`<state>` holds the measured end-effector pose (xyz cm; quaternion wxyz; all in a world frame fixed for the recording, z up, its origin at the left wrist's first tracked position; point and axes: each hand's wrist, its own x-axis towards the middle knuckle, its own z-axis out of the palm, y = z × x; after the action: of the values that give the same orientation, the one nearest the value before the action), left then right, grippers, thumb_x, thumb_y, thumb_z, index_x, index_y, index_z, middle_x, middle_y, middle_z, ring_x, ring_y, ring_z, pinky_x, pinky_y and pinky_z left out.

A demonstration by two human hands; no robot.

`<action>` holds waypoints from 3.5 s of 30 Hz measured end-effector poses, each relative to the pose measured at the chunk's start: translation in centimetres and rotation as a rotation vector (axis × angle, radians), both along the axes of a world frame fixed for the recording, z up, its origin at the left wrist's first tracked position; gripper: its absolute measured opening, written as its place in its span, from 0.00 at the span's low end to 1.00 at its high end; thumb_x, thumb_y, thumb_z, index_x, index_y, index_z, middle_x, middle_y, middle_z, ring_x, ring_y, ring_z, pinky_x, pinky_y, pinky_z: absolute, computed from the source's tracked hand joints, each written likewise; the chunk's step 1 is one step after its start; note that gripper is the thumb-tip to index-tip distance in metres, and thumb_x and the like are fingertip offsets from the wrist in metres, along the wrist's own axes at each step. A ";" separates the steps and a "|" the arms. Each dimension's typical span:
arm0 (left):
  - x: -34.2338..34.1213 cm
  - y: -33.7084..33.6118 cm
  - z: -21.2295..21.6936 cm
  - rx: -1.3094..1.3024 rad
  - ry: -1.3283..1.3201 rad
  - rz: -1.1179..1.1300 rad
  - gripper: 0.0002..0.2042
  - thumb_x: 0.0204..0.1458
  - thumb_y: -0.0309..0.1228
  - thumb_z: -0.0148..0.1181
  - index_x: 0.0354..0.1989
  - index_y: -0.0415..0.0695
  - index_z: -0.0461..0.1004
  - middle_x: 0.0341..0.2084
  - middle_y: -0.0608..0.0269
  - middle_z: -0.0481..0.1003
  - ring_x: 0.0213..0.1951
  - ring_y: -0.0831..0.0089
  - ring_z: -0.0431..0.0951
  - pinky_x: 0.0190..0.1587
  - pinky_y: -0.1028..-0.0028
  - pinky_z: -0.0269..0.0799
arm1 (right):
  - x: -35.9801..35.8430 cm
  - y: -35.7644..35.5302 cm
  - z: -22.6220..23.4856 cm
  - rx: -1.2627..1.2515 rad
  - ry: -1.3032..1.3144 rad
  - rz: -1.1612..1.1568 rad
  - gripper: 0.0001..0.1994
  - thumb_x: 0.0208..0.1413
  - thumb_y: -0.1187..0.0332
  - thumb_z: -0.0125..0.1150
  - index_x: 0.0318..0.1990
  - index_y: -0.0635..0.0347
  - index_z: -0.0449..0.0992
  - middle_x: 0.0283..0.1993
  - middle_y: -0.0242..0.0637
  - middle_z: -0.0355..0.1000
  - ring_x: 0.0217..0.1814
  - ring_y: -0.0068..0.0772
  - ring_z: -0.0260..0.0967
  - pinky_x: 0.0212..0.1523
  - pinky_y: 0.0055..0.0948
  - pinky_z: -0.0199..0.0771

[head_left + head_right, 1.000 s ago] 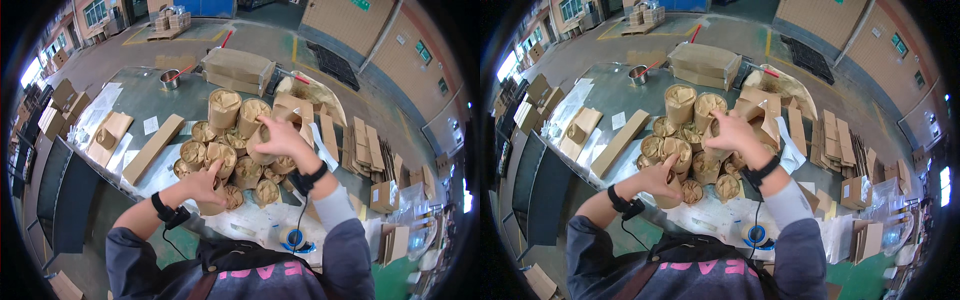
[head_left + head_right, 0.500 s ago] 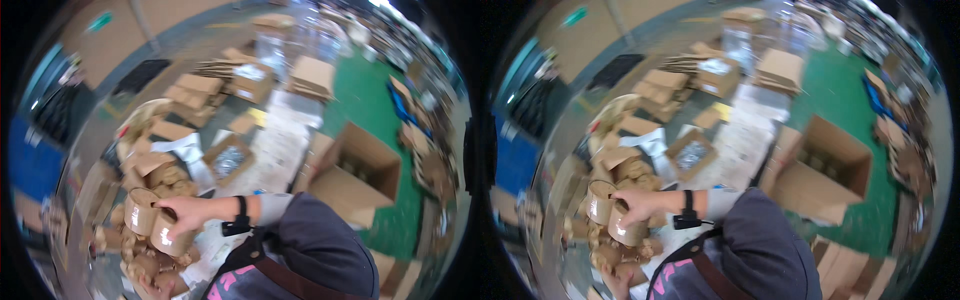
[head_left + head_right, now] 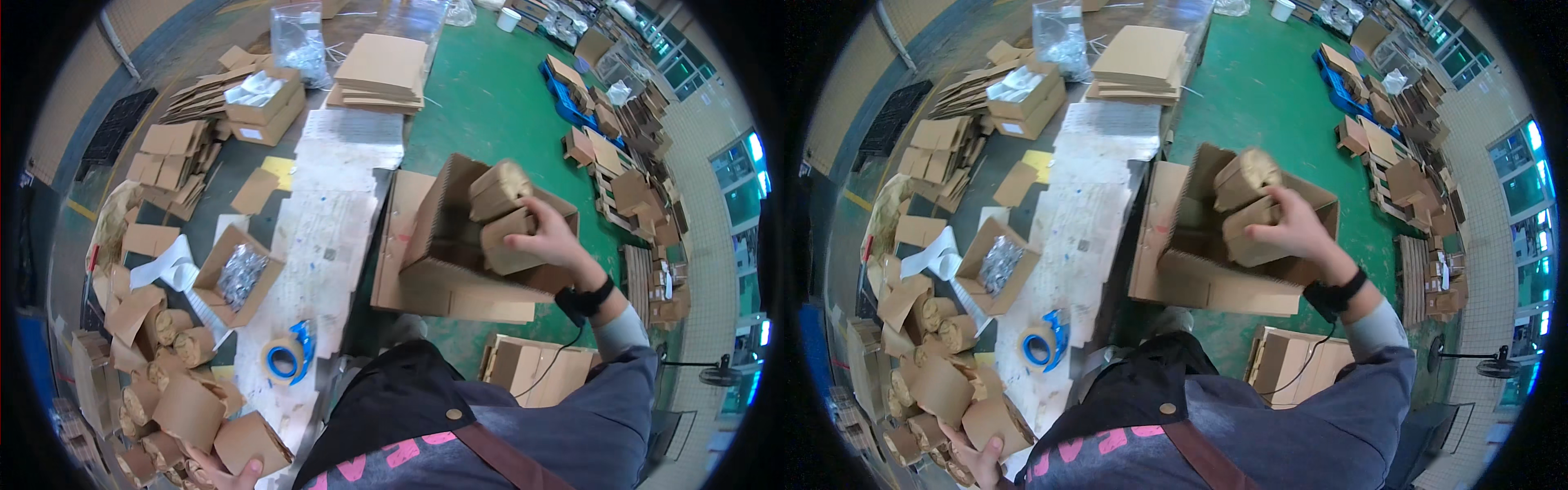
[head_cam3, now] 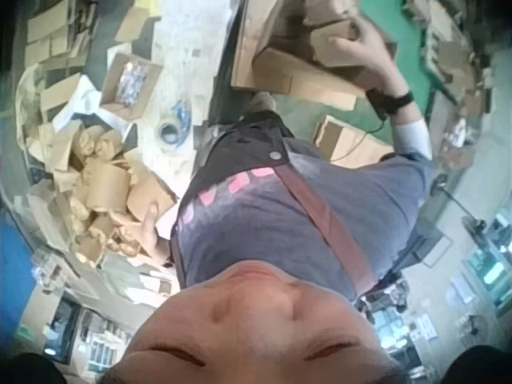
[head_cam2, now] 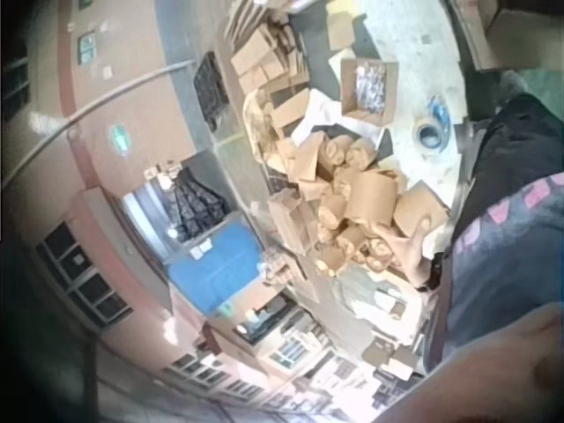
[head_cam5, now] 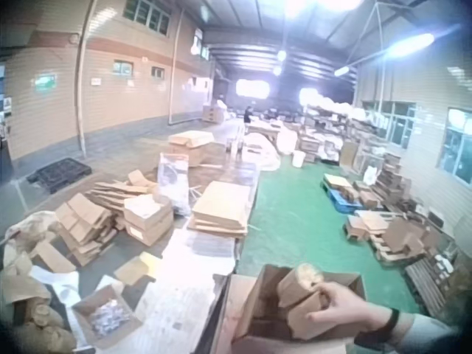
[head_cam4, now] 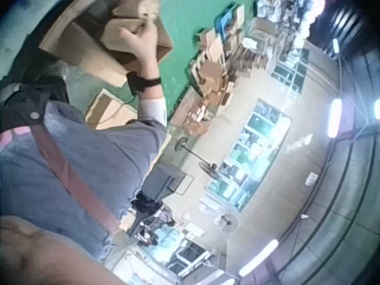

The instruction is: Packing various components into cardboard boxes and securing them with tape.

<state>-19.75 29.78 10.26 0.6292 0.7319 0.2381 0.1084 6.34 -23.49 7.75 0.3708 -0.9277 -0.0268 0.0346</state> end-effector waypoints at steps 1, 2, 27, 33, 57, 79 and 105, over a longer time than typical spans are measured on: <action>0.7 -1.4 -0.1 0.004 0.013 0.026 0.56 0.29 0.40 0.76 0.67 0.40 0.43 0.57 0.49 0.59 0.56 0.58 0.64 0.58 0.63 0.61 | 1.7 0.5 -1.9 0.009 0.078 0.052 0.38 0.36 0.54 0.72 0.53 0.73 0.66 0.48 0.50 0.71 0.50 0.41 0.69 0.52 0.34 0.69; 2.1 -2.9 0.0 0.029 0.031 -0.023 0.56 0.30 0.41 0.75 0.67 0.40 0.42 0.56 0.50 0.60 0.55 0.59 0.65 0.57 0.63 0.61 | 3.0 0.8 -3.8 0.000 0.135 0.088 0.37 0.38 0.57 0.72 0.54 0.70 0.66 0.49 0.46 0.70 0.52 0.35 0.68 0.52 0.31 0.68; 39.7 -40.6 -4.8 0.253 0.708 -1.669 0.48 0.30 0.43 0.77 0.60 0.45 0.52 0.44 0.49 0.71 0.46 0.61 0.73 0.49 0.68 0.69 | 2.7 -9.6 -29.1 -0.345 0.549 0.953 0.20 0.47 0.71 0.53 0.51 0.60 0.74 0.48 0.50 0.74 0.50 0.51 0.71 0.47 0.41 0.73; 40.1 -46.9 -17.1 0.380 0.828 -1.652 0.55 0.24 0.46 0.76 0.62 0.36 0.52 0.50 0.40 0.70 0.52 0.54 0.72 0.54 0.66 0.68 | 5.5 -7.4 -19.5 -0.625 1.040 0.846 0.13 0.45 0.66 0.61 0.38 0.58 0.81 0.42 0.45 0.77 0.45 0.48 0.74 0.45 0.39 0.73; 37.2 -45.9 -19.0 0.550 0.750 -1.503 0.53 0.26 0.46 0.73 0.63 0.44 0.49 0.53 0.44 0.67 0.54 0.54 0.70 0.56 0.67 0.67 | 4.8 -8.0 -27.9 -0.161 0.936 0.748 0.18 0.54 0.66 0.46 0.48 0.65 0.76 0.49 0.53 0.73 0.51 0.51 0.70 0.49 0.39 0.70; 35.0 -46.4 -24.2 0.891 0.654 -1.661 0.52 0.31 0.51 0.69 0.66 0.45 0.46 0.61 0.38 0.54 0.63 0.43 0.54 0.63 0.60 0.56 | 5.3 -8.0 -27.6 -0.338 1.042 0.717 0.18 0.51 0.70 0.50 0.49 0.62 0.75 0.52 0.49 0.72 0.52 0.49 0.70 0.50 0.39 0.71; 28.3 -31.5 -11.1 1.088 -0.313 -1.372 0.05 0.44 0.31 0.53 0.30 0.50 0.70 0.26 0.69 0.70 0.31 0.73 0.75 0.35 0.73 0.68 | 8.5 -3.0 -28.2 -0.614 0.085 0.230 0.13 0.54 0.67 0.47 0.43 0.61 0.75 0.44 0.56 0.72 0.50 0.50 0.70 0.52 0.45 0.69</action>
<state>8.52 -1.71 -0.81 0.1462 0.8878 -0.4258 -0.0954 14.82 -26.54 -20.49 0.0684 -0.9848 -0.1042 0.1214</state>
